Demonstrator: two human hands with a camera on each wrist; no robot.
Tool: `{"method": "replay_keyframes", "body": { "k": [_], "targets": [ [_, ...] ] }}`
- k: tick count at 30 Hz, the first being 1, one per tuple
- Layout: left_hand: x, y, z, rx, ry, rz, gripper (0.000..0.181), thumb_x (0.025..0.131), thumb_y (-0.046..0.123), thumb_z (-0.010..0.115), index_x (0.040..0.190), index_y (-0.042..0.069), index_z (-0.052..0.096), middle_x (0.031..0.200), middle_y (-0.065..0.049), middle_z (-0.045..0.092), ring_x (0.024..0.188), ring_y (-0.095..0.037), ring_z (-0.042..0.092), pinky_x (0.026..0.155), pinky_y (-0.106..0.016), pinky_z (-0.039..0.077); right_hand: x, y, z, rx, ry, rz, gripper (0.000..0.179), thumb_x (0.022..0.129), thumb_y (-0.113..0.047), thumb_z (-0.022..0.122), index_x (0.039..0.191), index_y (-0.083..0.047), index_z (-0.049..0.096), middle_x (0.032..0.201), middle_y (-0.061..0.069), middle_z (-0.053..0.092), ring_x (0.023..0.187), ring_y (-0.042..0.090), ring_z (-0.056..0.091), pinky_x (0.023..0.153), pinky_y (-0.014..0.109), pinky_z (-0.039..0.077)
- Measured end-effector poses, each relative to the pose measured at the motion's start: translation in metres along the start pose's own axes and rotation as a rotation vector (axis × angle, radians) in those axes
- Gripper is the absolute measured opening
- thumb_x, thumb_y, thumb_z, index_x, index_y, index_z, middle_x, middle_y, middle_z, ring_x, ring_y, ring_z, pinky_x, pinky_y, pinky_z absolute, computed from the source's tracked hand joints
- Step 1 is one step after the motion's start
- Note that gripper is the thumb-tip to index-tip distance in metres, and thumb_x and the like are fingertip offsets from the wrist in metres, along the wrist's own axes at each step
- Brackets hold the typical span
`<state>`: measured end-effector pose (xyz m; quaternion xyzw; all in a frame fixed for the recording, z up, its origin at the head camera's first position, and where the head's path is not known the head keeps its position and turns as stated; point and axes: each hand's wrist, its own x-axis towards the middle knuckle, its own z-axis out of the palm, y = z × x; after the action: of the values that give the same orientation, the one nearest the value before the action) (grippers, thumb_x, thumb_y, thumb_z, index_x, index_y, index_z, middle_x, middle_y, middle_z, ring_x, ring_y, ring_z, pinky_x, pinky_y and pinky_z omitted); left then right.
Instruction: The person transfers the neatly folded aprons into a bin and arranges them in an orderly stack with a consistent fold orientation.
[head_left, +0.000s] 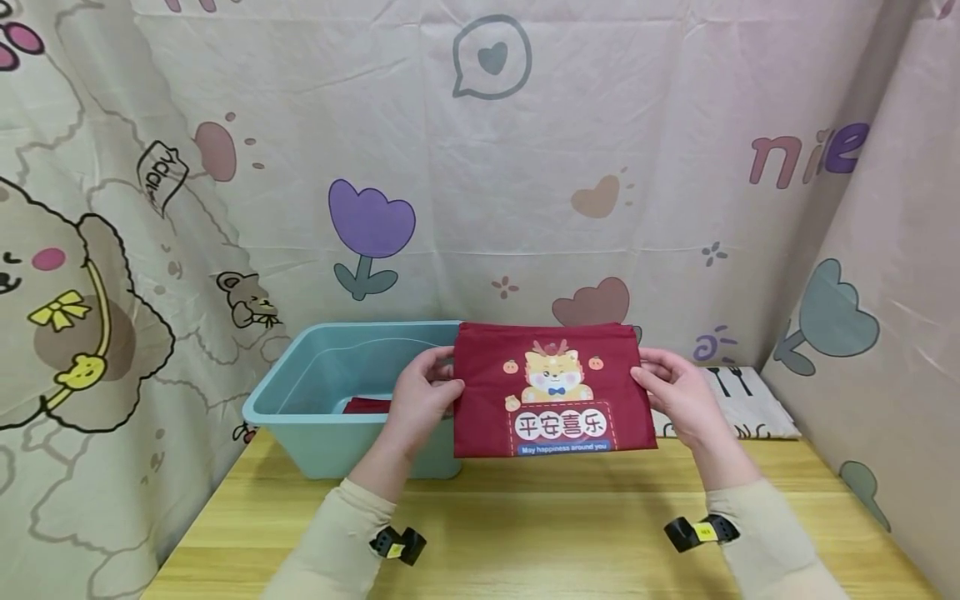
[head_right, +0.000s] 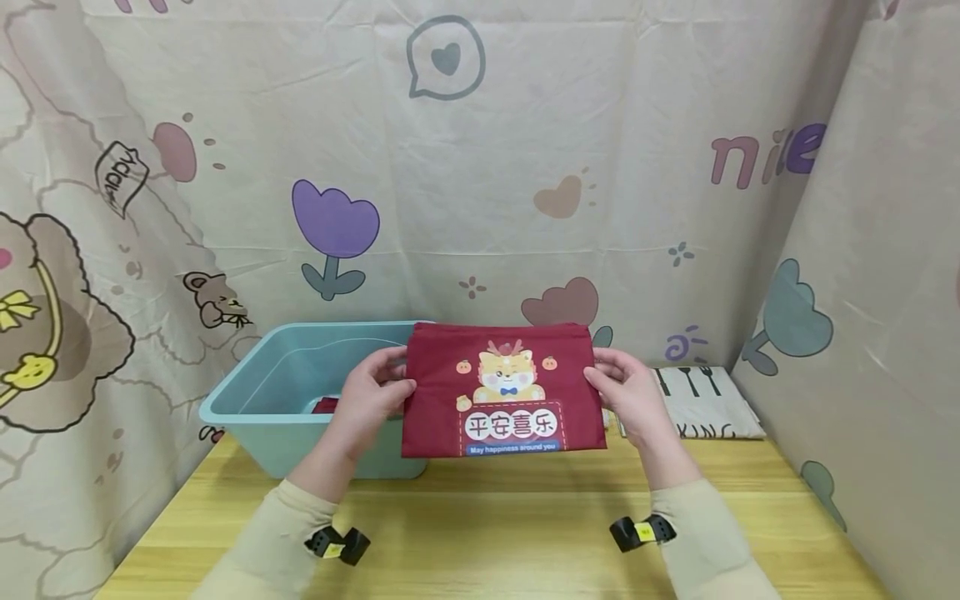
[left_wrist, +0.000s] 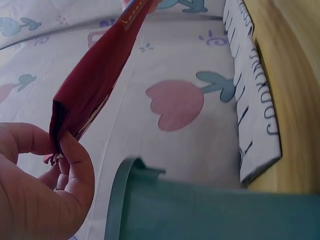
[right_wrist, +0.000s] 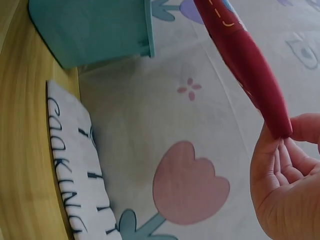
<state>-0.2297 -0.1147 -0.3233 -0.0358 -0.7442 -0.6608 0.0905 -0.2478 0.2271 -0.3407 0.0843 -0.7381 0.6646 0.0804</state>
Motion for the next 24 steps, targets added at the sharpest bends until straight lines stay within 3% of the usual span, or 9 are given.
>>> {"method": "replay_keyframes", "body": {
  "k": [6,13,24],
  "targets": [
    [0.003,0.006,-0.018,0.03,0.007,-0.012,0.051,0.087,0.0,0.066,0.136,0.005,0.056,0.108,-0.017,0.058,0.087,-0.022,0.058,0.067,-0.03,0.056,0.004,-0.007,0.016,0.035,-0.027,0.0,0.045,0.099,-0.006,0.059,0.136,0.014,0.043,0.095,0.0,0.061,0.08,0.006,0.062,0.069,0.026,0.057],
    [0.011,0.014,-0.04,0.066,0.008,-0.041,0.051,0.089,0.001,0.061,0.14,0.006,0.053,0.115,-0.02,0.059,0.082,-0.023,0.062,0.064,-0.034,0.056,0.012,-0.017,0.037,0.115,-0.063,-0.005,0.041,0.098,-0.002,0.057,0.133,0.014,0.043,0.09,-0.002,0.061,0.077,0.006,0.062,0.067,0.026,0.057],
    [0.018,0.029,-0.076,0.123,0.024,-0.051,0.054,0.093,0.004,0.058,0.146,0.004,0.046,0.126,-0.021,0.054,0.095,-0.023,0.06,0.074,-0.032,0.057,0.024,-0.033,0.067,0.125,-0.127,0.003,0.037,0.098,0.0,0.056,0.13,0.012,0.043,0.092,0.001,0.059,0.074,0.008,0.061,0.064,0.025,0.056]
  ]
}}
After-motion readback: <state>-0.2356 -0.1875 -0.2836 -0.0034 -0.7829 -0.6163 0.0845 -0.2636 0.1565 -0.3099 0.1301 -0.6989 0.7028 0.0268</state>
